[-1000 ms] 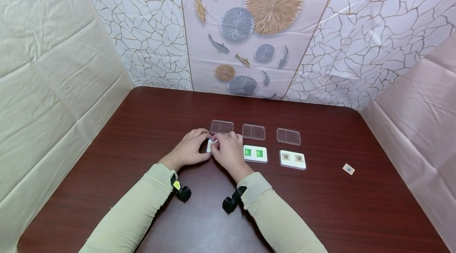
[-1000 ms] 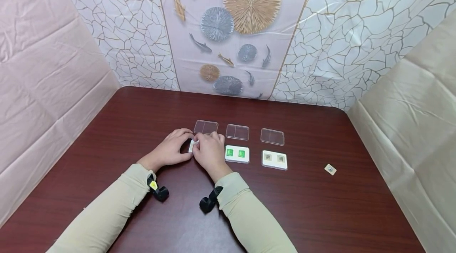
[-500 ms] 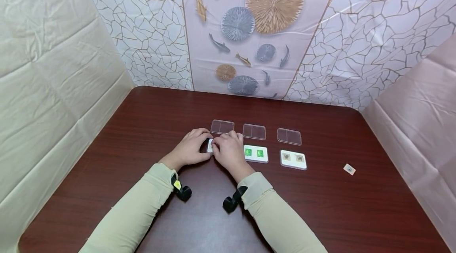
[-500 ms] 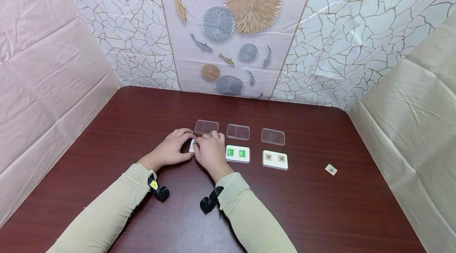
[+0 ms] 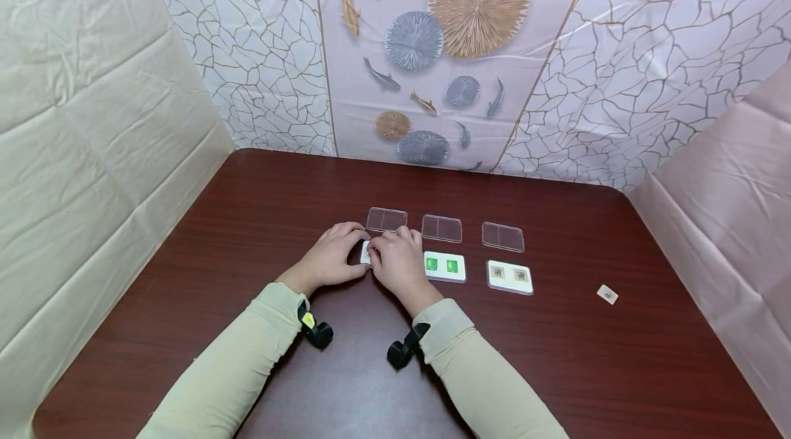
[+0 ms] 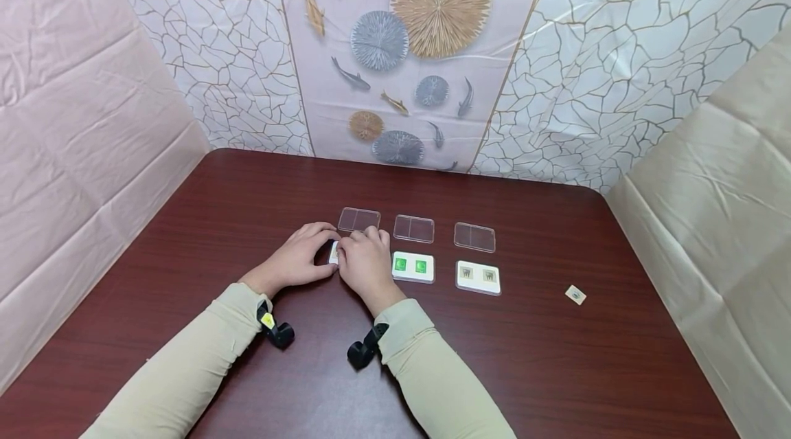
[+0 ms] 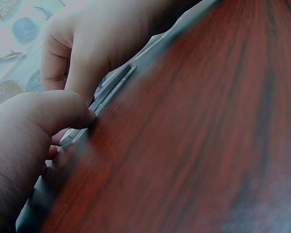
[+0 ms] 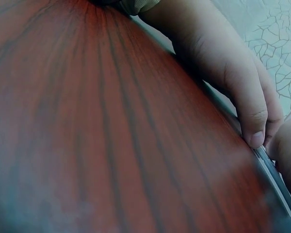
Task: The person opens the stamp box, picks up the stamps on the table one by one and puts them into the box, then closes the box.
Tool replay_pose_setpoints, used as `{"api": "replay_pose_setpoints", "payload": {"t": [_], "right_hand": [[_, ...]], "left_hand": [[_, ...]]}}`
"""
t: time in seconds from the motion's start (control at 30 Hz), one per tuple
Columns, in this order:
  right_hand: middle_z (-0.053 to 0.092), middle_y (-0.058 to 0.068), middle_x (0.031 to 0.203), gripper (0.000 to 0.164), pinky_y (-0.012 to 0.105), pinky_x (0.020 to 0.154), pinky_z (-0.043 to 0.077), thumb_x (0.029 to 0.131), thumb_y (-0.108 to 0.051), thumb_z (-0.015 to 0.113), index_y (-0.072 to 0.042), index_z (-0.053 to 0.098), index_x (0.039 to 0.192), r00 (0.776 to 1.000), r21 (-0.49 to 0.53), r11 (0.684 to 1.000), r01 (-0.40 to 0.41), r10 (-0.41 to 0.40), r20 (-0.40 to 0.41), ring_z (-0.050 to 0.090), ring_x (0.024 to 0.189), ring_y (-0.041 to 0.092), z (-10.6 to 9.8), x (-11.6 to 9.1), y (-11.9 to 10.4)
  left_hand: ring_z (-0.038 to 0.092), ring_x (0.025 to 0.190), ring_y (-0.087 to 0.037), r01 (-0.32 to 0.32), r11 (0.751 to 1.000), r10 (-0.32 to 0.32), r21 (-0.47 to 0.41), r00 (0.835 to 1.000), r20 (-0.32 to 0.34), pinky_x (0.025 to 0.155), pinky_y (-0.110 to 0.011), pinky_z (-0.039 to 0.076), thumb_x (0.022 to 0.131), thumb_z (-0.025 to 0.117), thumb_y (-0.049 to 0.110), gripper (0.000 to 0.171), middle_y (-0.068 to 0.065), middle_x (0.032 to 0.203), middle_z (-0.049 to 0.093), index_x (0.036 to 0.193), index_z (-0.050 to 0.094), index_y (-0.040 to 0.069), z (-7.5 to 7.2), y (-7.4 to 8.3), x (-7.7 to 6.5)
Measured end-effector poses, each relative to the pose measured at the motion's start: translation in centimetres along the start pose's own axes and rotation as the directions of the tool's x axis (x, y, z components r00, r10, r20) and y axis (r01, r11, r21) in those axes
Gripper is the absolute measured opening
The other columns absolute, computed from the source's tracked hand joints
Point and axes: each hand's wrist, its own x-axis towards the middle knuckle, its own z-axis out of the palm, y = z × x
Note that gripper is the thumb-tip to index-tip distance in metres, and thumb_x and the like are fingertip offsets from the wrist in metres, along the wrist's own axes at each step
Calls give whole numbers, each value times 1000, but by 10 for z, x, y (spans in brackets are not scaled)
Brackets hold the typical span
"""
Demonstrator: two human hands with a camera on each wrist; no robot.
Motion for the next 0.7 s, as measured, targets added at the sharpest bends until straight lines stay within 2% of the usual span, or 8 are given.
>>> {"api": "replay_pose_setpoints", "payload": {"t": [0.33,0.47,0.6,0.7], "right_hand": [[73,-4,100,11,46,92,38,95,-25,66,-22,78,96,1000,11,1000,-10,10,7,55,93,23,0,0,0],[72,-4,99,12,47,91,38,95,-24,65,-21,76,97,1000,28,999,-17,18,-19,56,93,23,-2,-2,2],[72,-3,96,13,48,91,38,95,-22,64,-19,76,98,994,113,994,-3,15,-105,56,91,24,-7,-7,9],[72,-1,92,12,49,88,39,93,-17,64,-16,76,97,973,170,984,52,-11,-232,57,88,25,-16,-14,24]], "left_hand": [[45,132,-33,5,1000,-5,3,1000,4,113,-53,32,80,71,37,56,-13,138,53,128,63,8,0,1,1],[45,132,-33,4,1000,-4,3,1000,7,113,-53,32,81,71,37,55,-12,138,53,127,63,9,0,1,2],[46,131,-33,2,1000,-2,-2,1000,2,112,-54,33,81,72,36,54,-12,137,53,127,63,9,1,1,1],[46,131,-32,10,1000,-10,0,1000,3,112,-53,33,81,72,36,54,-11,137,53,127,62,10,1,0,0]]}}
